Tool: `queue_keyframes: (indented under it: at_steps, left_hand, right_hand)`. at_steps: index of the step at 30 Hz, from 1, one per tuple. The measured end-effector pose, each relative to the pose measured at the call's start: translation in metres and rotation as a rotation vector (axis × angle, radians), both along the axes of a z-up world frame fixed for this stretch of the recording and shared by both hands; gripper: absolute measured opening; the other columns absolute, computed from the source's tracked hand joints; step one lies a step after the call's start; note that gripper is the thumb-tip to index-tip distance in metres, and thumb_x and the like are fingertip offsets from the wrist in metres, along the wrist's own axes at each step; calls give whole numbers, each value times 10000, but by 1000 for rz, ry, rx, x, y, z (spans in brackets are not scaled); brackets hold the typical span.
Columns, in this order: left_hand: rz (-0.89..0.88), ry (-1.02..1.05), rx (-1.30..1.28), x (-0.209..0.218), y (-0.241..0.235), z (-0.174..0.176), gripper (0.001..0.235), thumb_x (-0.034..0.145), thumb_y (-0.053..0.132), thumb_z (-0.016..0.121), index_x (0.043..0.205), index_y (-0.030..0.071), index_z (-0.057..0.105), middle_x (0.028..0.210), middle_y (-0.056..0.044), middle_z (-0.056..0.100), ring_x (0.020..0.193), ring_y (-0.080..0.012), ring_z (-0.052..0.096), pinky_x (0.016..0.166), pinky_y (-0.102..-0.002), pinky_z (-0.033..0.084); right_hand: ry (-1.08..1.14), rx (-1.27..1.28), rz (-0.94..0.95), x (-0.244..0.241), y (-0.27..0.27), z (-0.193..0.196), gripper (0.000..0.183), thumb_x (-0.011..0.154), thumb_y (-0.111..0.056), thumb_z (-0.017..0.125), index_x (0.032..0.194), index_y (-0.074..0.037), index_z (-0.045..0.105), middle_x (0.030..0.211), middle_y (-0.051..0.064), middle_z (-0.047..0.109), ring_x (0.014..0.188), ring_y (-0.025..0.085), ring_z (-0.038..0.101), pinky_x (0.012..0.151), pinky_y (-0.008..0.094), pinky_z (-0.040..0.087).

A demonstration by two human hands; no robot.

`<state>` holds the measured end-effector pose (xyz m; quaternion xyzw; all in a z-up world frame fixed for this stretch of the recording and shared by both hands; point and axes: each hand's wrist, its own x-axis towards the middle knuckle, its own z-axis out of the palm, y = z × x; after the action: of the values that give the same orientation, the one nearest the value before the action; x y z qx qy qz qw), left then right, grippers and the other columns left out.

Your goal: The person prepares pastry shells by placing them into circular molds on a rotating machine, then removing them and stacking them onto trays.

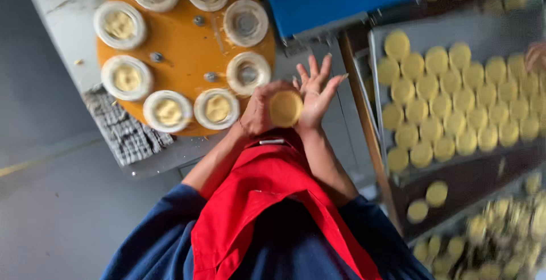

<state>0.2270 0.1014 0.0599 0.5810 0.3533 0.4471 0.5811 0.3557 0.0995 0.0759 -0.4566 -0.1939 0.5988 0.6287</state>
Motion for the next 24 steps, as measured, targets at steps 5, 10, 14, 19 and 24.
queue_keyframes:
  at_steps: [5,10,14,19,24]
  left_hand:
    - [343,10,147,26,3,20,600,831,252,877,1315,113,553,999,-81,550,937,-247,588,823,-334,459]
    - [-58,-77,145,52,-32,-12,1041,885,870,186,1354,18,558,1249,-254,623,1167,-323,604,1001,-518,472]
    - [-346,-148,73,79,-37,10,728,1004,601,286,1271,28,647,1156,-169,689,1100,-285,654,1013,-447,482]
    - [53,36,209,119,-15,-41,580,1049,301,201,1316,-30,596,1202,-306,634,1115,-429,622,1020,-553,454]
    - [-208,-57,163,143,-46,3,810,992,635,221,1315,3,612,1191,-166,691,1100,-256,667,1019,-439,494]
  right_hand:
    - [218,-202,-196,9,-51,22,961,833,-900,299,1543,-284,497,1298,242,631,1201,313,631,1095,459,495]
    - [17,-162,-405,27,-78,2,910,912,-851,212,1505,-222,497,1189,138,608,1105,227,650,1018,403,556]
    - [112,-88,-440,70,-83,-3,925,879,-872,200,1553,-277,421,1149,56,600,983,178,637,975,344,577]
    - [156,-186,-383,93,-94,4,1043,801,-929,218,1471,-214,575,1214,173,659,1067,268,662,1028,436,555]
    - [-321,-118,-399,96,-92,29,824,1008,-744,109,1497,-233,532,1565,38,461,1535,201,231,1299,387,-10]
